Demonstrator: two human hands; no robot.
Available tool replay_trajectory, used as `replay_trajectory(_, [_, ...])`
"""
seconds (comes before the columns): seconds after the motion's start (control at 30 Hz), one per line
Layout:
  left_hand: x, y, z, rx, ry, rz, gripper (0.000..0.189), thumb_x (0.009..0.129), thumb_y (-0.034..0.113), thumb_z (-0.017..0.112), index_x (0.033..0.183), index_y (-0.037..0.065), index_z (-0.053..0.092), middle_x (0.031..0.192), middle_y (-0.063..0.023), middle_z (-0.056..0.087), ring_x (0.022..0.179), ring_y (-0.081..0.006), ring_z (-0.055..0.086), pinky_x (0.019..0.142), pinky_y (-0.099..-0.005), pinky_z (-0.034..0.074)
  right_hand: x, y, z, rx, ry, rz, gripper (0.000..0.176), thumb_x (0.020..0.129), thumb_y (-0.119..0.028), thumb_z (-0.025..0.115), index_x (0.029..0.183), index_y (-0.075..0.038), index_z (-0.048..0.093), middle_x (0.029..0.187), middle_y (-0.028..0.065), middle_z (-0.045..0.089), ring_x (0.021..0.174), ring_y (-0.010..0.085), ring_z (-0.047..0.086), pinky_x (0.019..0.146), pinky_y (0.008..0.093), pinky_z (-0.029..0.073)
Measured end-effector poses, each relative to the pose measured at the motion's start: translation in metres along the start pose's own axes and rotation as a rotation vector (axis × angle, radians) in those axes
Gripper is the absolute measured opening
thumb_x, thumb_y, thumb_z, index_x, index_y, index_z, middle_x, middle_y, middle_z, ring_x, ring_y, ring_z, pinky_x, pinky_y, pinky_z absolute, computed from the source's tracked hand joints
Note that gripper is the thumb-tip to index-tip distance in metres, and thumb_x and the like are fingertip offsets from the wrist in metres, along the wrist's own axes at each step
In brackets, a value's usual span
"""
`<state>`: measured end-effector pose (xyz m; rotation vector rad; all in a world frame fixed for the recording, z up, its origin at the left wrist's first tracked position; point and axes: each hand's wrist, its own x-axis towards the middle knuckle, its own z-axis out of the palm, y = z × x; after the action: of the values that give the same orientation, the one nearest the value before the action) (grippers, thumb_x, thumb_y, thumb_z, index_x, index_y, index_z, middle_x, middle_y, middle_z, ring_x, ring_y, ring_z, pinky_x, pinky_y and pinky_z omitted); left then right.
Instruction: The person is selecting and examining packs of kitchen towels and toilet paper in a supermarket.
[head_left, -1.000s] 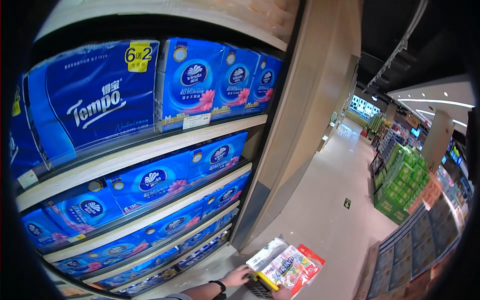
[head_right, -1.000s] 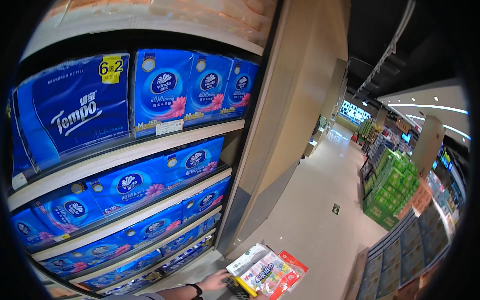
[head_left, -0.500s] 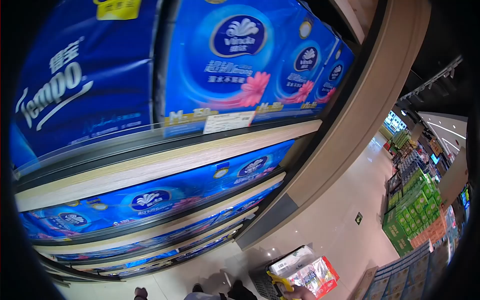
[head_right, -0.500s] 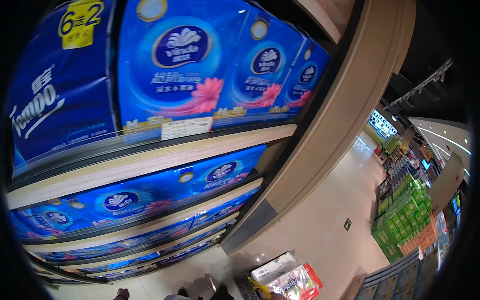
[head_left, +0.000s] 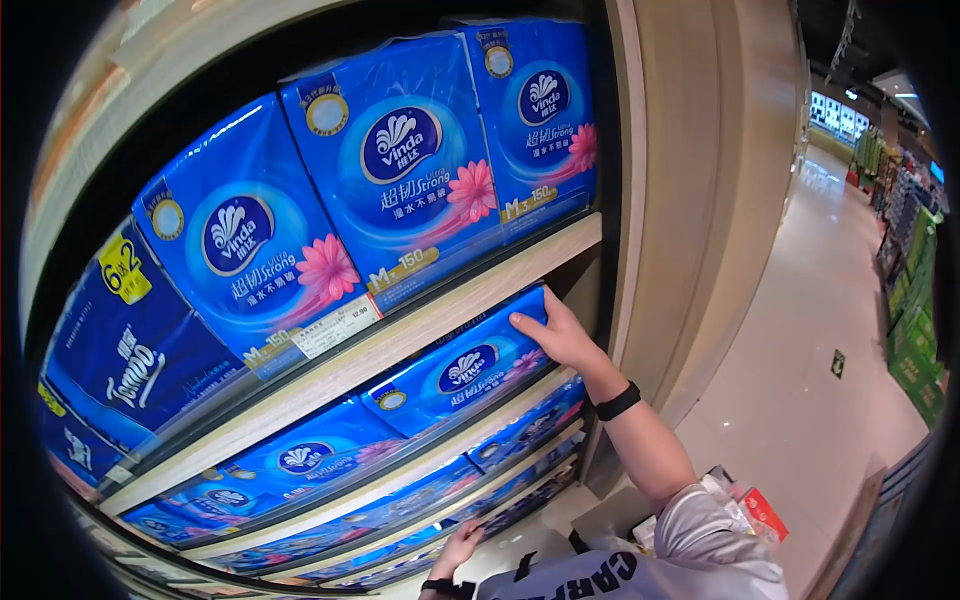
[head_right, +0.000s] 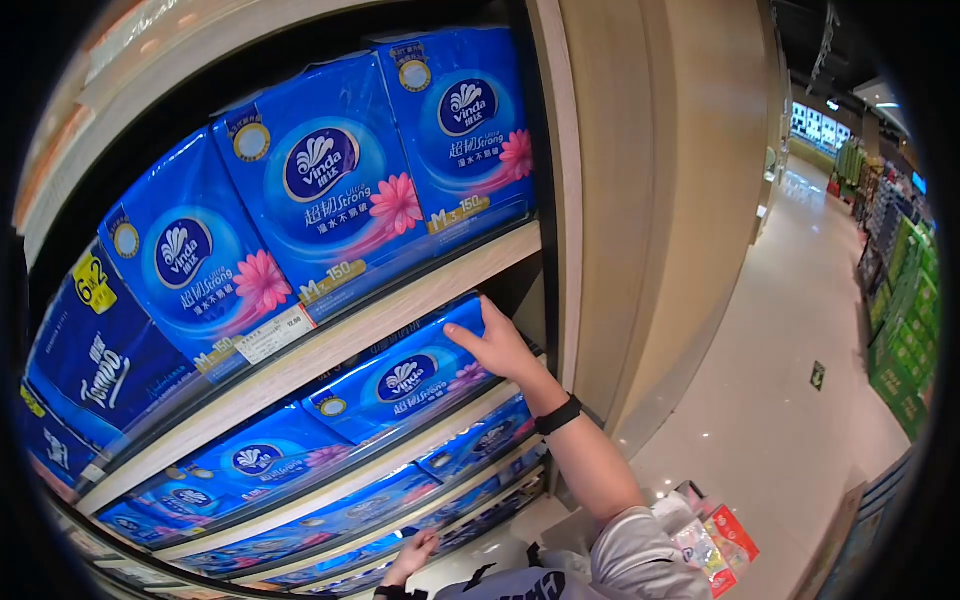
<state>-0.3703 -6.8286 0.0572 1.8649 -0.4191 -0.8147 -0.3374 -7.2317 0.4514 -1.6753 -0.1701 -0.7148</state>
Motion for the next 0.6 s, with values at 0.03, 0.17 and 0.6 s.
replay_trajectory(0.03, [-0.008, 0.082, 0.004, -0.151, 0.050, 0.022, 0.038, 0.097, 0.022, 0.061, 0.129, 0.001, 0.054, 0.103, -0.0092, 0.069, 0.093, -0.0138, 0.066, 0.085, -0.0279, 0.051, -0.003, 0.010, 0.011, -0.096, 0.126, -0.080, 0.058, 0.088, -0.029, 0.071, 0.131, 0.001, 0.046, 0.116, 0.0181, 0.061, 0.111, 0.0279, 0.061, 0.095, 0.0369, 0.046])
replay_trajectory(0.17, [-0.015, 0.205, 0.013, -0.207, 0.388, 0.399, 0.030, 0.097, 0.013, 0.060, 0.123, 0.000, 0.057, 0.092, -0.0054, 0.068, 0.083, -0.0115, 0.064, 0.079, -0.0253, 0.050, -0.031, 0.001, 0.032, -0.255, 0.438, -0.118, 0.051, 0.088, -0.036, 0.070, 0.117, 0.000, 0.051, 0.102, 0.0188, 0.064, 0.090, 0.0336, 0.067, 0.079, 0.0409, 0.052])
replay_trajectory(0.6, [-0.082, 0.373, -0.007, -0.551, 0.731, 0.666, 0.057, 0.095, 0.015, 0.055, 0.146, 0.012, 0.031, 0.127, -0.0121, 0.049, 0.097, -0.0222, 0.061, 0.076, -0.0342, 0.052, -0.059, 0.005, 0.020, -0.128, 0.570, -0.010, 0.038, 0.078, -0.024, 0.077, 0.103, 0.001, 0.061, 0.089, 0.0160, 0.070, 0.081, 0.0286, 0.069, 0.076, 0.0364, 0.053])
